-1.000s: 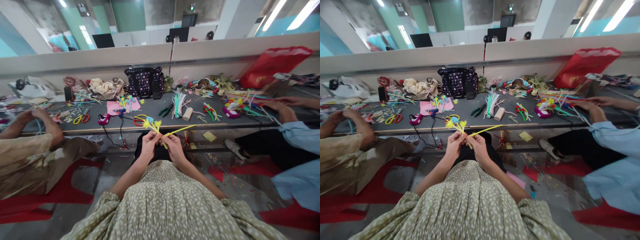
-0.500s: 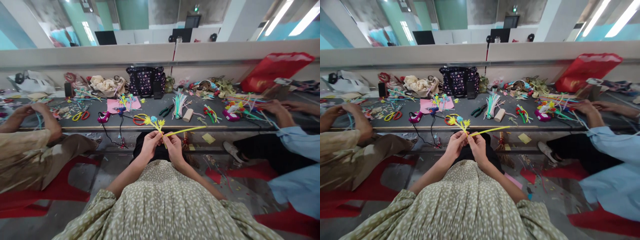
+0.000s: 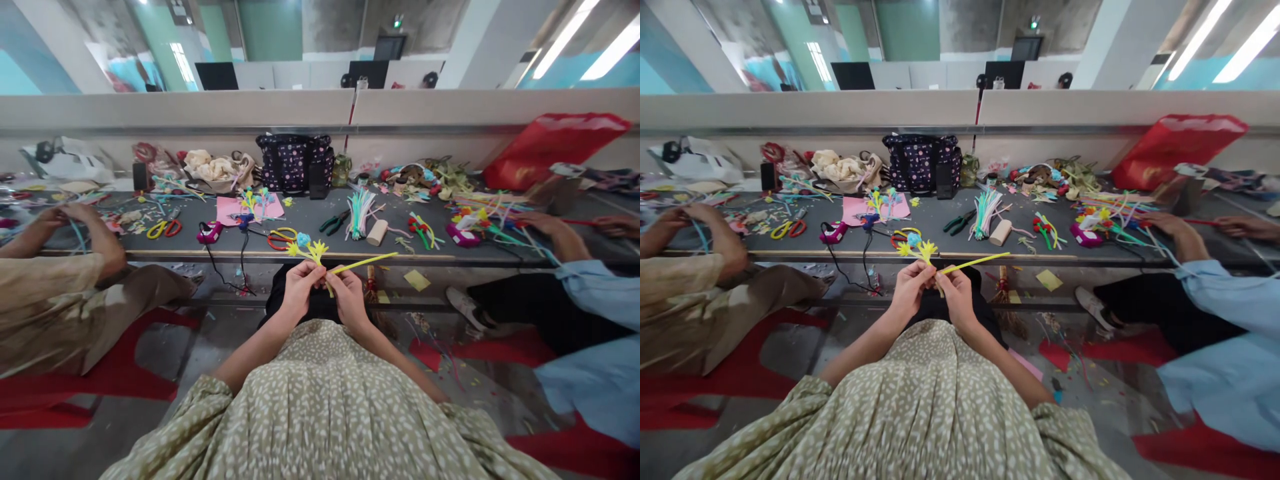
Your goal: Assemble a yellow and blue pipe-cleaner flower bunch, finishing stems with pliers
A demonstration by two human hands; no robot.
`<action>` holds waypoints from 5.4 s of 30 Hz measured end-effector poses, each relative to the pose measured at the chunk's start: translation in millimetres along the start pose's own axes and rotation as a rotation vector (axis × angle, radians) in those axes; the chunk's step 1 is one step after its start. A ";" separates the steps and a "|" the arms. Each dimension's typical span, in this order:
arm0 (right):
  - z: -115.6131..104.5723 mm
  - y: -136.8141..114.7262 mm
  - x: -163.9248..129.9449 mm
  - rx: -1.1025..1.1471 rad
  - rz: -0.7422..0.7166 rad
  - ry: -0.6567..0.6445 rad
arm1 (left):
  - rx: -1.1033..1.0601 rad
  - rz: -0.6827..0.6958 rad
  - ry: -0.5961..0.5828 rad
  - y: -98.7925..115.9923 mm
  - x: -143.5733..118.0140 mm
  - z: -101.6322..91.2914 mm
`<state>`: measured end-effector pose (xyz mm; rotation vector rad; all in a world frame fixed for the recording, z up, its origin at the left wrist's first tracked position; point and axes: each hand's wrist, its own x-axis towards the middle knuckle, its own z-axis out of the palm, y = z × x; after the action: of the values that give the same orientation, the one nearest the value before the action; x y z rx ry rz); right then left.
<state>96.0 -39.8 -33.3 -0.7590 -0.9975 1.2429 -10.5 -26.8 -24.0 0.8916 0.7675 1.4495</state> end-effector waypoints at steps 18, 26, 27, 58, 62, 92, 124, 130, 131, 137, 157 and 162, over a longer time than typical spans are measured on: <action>-0.2 -1.1 -1.4 0.118 0.049 -0.002 | 0.031 -0.025 -0.090 3.5 -0.4 1.3; -9.0 9.3 0.2 -0.518 -0.457 0.105 | 0.069 0.056 0.015 -5.9 2.2 3.8; -10.3 11.6 1.2 -0.556 -0.510 0.102 | 0.065 0.057 0.017 -6.0 2.1 4.0; -3.1 2.5 -2.2 -0.001 -0.097 0.048 | -0.017 -0.033 -0.060 0.1 1.3 3.8; -6.8 4.6 -2.9 -0.339 -0.376 0.090 | 0.032 -0.004 -0.028 -2.8 1.7 4.6; -2.2 -8.6 -9.7 0.215 0.177 -0.001 | 0.064 0.041 -0.132 13.1 -8.4 5.8; -7.3 -6.4 -1.2 0.145 0.224 -0.043 | -0.033 -0.067 -0.076 2.2 -7.0 1.6; -4.1 -1.0 -5.2 -0.247 -0.224 0.097 | 0.026 -0.039 0.021 -3.0 -4.6 5.3; -4.6 -0.3 -5.6 -0.300 -0.278 0.113 | 0.021 -0.047 0.027 -3.6 -4.6 5.9; -8.0 0.7 -6.4 -0.458 -0.393 0.060 | 0.022 -0.015 0.057 -2.2 -4.3 6.7; -6.7 -4.1 -2.4 0.047 0.104 -0.009 | 0.004 -0.104 -0.068 -1.2 -2.3 0.9; -4.5 -3.7 -6.4 -0.204 -0.171 0.049 | 0.002 -0.079 -0.007 -6.1 -1.2 1.4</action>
<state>101.4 -46.6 -33.0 -0.8393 -1.1363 0.9812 -6.3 -27.7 -28.8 0.8582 0.7899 1.3762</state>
